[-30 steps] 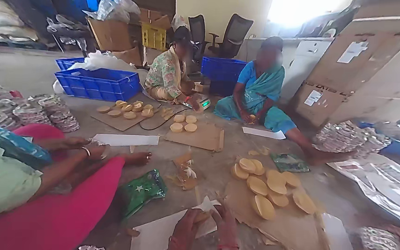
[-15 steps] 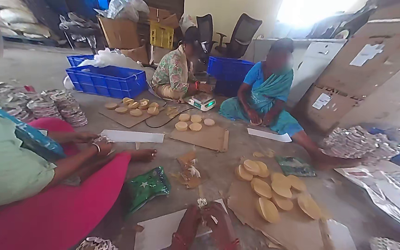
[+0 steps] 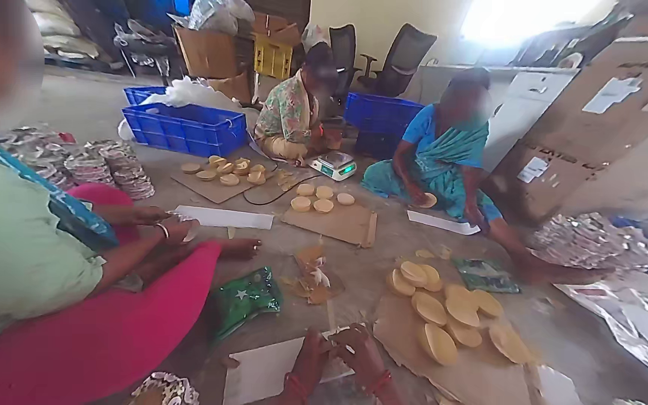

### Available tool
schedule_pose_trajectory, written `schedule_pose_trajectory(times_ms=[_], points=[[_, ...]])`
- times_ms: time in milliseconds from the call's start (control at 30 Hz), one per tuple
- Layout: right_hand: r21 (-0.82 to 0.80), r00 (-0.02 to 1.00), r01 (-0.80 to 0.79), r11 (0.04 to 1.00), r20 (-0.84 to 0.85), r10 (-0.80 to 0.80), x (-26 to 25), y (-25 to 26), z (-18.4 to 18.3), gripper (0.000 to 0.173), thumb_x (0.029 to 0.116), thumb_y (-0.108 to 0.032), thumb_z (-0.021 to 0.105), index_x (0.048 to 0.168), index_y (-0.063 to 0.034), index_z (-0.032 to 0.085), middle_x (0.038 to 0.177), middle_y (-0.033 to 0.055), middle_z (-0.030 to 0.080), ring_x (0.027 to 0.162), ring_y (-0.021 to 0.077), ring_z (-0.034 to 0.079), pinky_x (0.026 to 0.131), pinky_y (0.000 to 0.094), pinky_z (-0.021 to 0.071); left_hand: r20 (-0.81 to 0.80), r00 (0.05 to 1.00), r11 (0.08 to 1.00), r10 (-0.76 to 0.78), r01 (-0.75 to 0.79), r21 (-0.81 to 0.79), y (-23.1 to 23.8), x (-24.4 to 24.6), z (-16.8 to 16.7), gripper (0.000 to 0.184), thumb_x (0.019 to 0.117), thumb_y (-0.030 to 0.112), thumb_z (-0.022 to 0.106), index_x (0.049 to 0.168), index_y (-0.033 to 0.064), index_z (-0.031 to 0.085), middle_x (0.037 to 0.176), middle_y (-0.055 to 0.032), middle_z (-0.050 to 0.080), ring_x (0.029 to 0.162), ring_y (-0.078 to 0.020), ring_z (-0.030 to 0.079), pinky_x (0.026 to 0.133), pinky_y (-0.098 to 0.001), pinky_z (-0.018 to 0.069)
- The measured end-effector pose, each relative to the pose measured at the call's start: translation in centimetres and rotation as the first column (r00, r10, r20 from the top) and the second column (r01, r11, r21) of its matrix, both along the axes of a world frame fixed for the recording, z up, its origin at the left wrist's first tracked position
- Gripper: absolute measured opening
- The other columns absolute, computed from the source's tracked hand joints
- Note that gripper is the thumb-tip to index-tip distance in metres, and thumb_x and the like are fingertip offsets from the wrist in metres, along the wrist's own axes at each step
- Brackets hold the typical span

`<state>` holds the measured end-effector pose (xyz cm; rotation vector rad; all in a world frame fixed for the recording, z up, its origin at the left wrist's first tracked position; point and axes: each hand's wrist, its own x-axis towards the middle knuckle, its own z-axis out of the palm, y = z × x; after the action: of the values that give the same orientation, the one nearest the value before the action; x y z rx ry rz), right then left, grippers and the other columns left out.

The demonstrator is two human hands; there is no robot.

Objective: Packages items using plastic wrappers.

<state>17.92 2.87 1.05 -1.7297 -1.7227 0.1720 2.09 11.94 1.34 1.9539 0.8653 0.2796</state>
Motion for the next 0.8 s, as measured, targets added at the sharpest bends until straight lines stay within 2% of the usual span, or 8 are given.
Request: schedule_pose_trajectory(times_ms=[100,233,333,400,500,600,700,800], points=[[-0.134,0.994,-0.029,0.991,0.097,0.042,0.3,0.1,1.1,0.02,0.0923,-0.019,0.072,0.107,-0.0088,0.081,0.1,0.0084,0.08,0.098,0.0248,0.076,0.109,0.0526,0.0457,-0.004,1.0,1.0,-0.021,0.021,0.019,0.0,0.1,0.0,0.034,0.0977,0.012,0.065,0.119,-0.0145,0.058,0.123,-0.0316,0.058,0.117,-0.04,0.06,0.107,-0.0428,0.048],[-0.458,0.991,0.039,0.888,0.13,0.024,-0.5,0.9,2.7,0.027,0.0962,-0.025,0.068,0.117,-0.0117,0.078,0.113,0.0128,0.077,0.114,0.0306,0.069,0.111,0.0515,0.0428,0.011,0.998,0.997,-0.055,0.054,0.051,-0.2,0.0,-0.6,0.037,0.0989,0.015,0.064,0.12,-0.0139,0.059,0.126,-0.0329,0.057,0.124,-0.0437,0.056,0.111,-0.0465,0.0438],[-0.522,0.994,0.093,0.848,0.098,-0.049,-1.0,1.3,3.1,0.029,0.0961,-0.025,0.067,0.119,-0.0112,0.077,0.114,0.0156,0.075,0.115,0.0343,0.068,0.107,0.0545,0.0466,-0.031,0.975,0.972,0.221,-0.218,0.084,-1.6,-0.1,0.0,0.051,0.0894,0.022,0.076,0.126,-0.0109,0.06,0.13,-0.0325,0.058,0.126,-0.047,0.054,0.109,-0.0536,0.0446],[-0.549,0.992,0.127,0.826,0.053,-0.117,-1.1,1.2,3.4,0.031,0.0972,-0.027,0.067,0.123,-0.0107,0.075,0.118,0.0171,0.074,0.118,0.0363,0.066,0.107,0.0572,0.0461,-0.025,0.876,0.876,0.482,-0.481,0.038,-4.0,-0.4,1.0,0.062,0.0834,0.025,0.08,0.128,-0.0118,0.058,0.131,-0.0335,0.057,0.127,-0.0478,0.054,0.108,-0.0545,0.0449],[-0.375,0.969,0.124,0.919,-0.153,-0.194,-1.5,1.1,4.8,0.031,0.0938,-0.02,0.071,0.12,-0.0046,0.075,0.113,0.0185,0.075,0.112,0.0345,0.07,0.103,0.0564,0.0499,0.05,0.829,0.789,0.557,-0.509,-0.344,-8.2,-2.2,3.8,0.065,0.0854,0.021,0.082,0.13,-0.0156,0.051,0.13,-0.0356,0.054,0.123,-0.045,0.055,0.106,-0.0524,0.0463],[-0.129,0.904,0.128,0.983,-0.393,-0.169,-2.2,1.2,6.7,0.03,0.0883,-0.021,0.072,0.11,-0.0022,0.077,0.101,0.0111,0.077,0.097,0.0189,0.072,0.092,0.0434,0.0565,0.131,0.882,0.723,0.453,-0.277,-0.633,-10.8,-1.9,2.2,0.044,0.0956,0.008,0.069,0.129,-0.0166,0.053,0.125,-0.0315,0.062,0.115,-0.0365,0.062,0.102,-0.048,0.0485],[-0.046,0.81,0.161,0.986,-0.564,-0.158,-3.3,1.0,10.4,0.024,0.0878,-0.016,0.073,0.108,-0.0029,0.076,0.097,0.0046,0.076,0.089,0.0074,0.071,0.084,0.0303,0.0595,0.189,0.947,0.884,0.261,-0.156,-0.441,-10.1,-1.2,0.1,0.047,0.0964,0.008,0.066,0.138,-0.0094,0.053,0.138,-0.0312,0.056,0.128,-0.0414,0.056,0.11,-0.0516,0.0445],[0.046,0.769,0.169,0.984,-0.631,-0.103,-4.1,0.2,14.1,0.019,0.0861,-0.015,0.075,0.103,-0.0059,0.077,0.094,-0.002,0.077,0.087,0.0011,0.071,0.082,0.0236,0.0591,0.141,0.931,0.91,0.337,-0.283,-0.303,-8.4,-0.5,-1.4,0.058,0.0952,0.015,0.07,0.144,-0.0068,0.05,0.144,-0.0326,0.052,0.129,-0.0452,0.056,0.112,-0.055,0.0436]])
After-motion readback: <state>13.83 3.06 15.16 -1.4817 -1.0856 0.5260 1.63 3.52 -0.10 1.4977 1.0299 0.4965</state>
